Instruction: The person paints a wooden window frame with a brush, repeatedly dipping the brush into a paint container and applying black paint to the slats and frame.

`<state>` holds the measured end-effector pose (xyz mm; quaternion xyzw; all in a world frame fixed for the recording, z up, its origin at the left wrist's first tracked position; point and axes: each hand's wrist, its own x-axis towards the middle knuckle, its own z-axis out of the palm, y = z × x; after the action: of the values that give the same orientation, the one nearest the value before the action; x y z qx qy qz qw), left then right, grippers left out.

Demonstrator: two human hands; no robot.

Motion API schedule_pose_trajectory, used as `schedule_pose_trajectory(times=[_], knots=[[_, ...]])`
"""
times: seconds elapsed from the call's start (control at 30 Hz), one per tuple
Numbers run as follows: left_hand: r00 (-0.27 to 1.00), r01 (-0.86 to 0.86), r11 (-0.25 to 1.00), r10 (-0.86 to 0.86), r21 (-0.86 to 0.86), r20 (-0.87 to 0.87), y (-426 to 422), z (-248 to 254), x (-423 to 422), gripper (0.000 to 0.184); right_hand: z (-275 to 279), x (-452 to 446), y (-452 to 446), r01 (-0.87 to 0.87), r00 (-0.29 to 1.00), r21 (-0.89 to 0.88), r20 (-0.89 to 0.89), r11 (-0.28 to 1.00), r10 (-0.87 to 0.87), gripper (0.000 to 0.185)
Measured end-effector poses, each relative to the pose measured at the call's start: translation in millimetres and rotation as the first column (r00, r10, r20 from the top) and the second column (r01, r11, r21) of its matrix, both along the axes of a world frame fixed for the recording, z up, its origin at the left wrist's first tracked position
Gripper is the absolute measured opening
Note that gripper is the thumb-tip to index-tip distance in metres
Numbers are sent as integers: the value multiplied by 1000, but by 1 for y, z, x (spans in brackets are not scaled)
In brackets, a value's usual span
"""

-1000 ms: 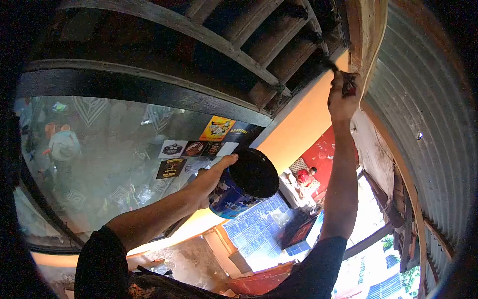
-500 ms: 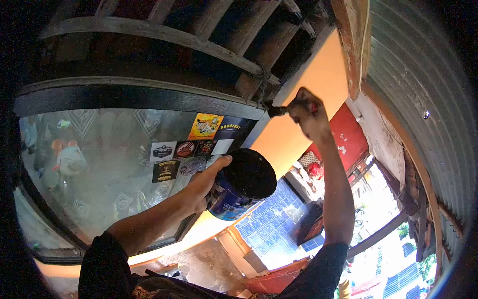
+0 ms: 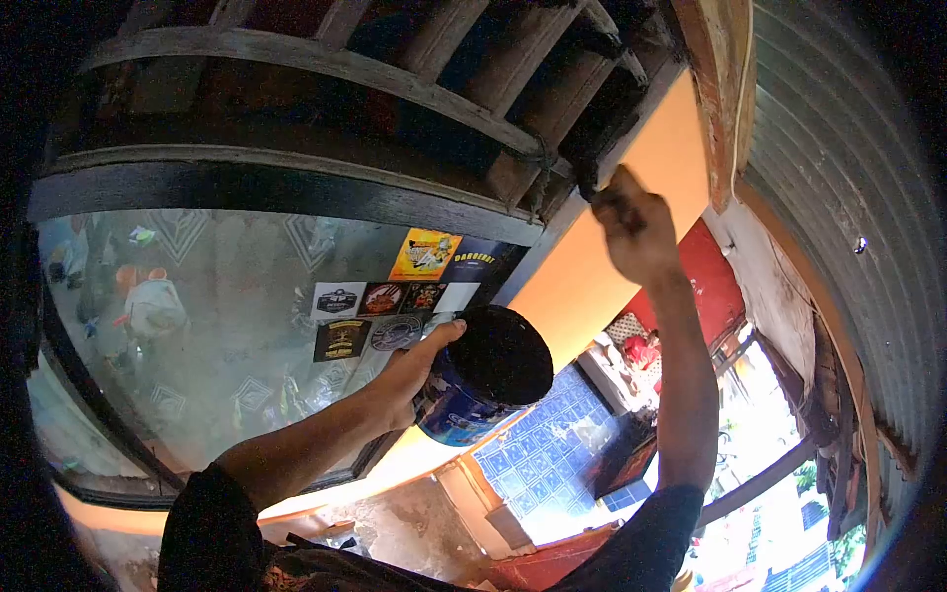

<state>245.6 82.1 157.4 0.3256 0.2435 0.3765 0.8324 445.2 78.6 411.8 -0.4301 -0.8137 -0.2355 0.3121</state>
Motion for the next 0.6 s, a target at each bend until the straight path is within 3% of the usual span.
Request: schedule_pose_trajectory(times=[0.07,0.1,0.17,0.23,0.33,0.37,0.47,0.53,0.57,0.6], knots=[[999,-32,999,31,19,14,4,-7,3,98,9,10,5,-309,908,10,-294,951,298,15],[998,-18,1000,17,22,53,4,-7,3,97,10,5,7,-462,815,51,-371,886,446,9],[992,11,1000,-14,25,127,4,-8,2,95,8,3,14,-372,832,-22,-451,928,323,6],[995,-16,1000,14,20,95,5,-8,1,92,18,-7,2,-299,859,-129,-468,945,208,14],[995,-9,1000,6,25,104,3,-5,-3,75,16,-5,9,-387,818,20,-455,922,353,16],[993,3,1000,-6,31,114,2,-3,-4,68,17,-2,11,-393,797,-33,-511,919,323,17],[991,58,998,-61,32,115,2,-3,-6,72,31,1,12,-406,730,-166,-650,899,209,19],[993,27,1000,-28,5,111,1,-2,-6,84,49,-3,5,-400,678,-226,-725,888,121,20],[994,11,1000,-10,-8,109,1,-1,-6,91,52,0,7,-239,761,-150,-643,959,89,19],[995,5,1000,-4,-11,104,2,-2,-6,92,56,-3,16,-200,808,36,-559,979,186,15]])
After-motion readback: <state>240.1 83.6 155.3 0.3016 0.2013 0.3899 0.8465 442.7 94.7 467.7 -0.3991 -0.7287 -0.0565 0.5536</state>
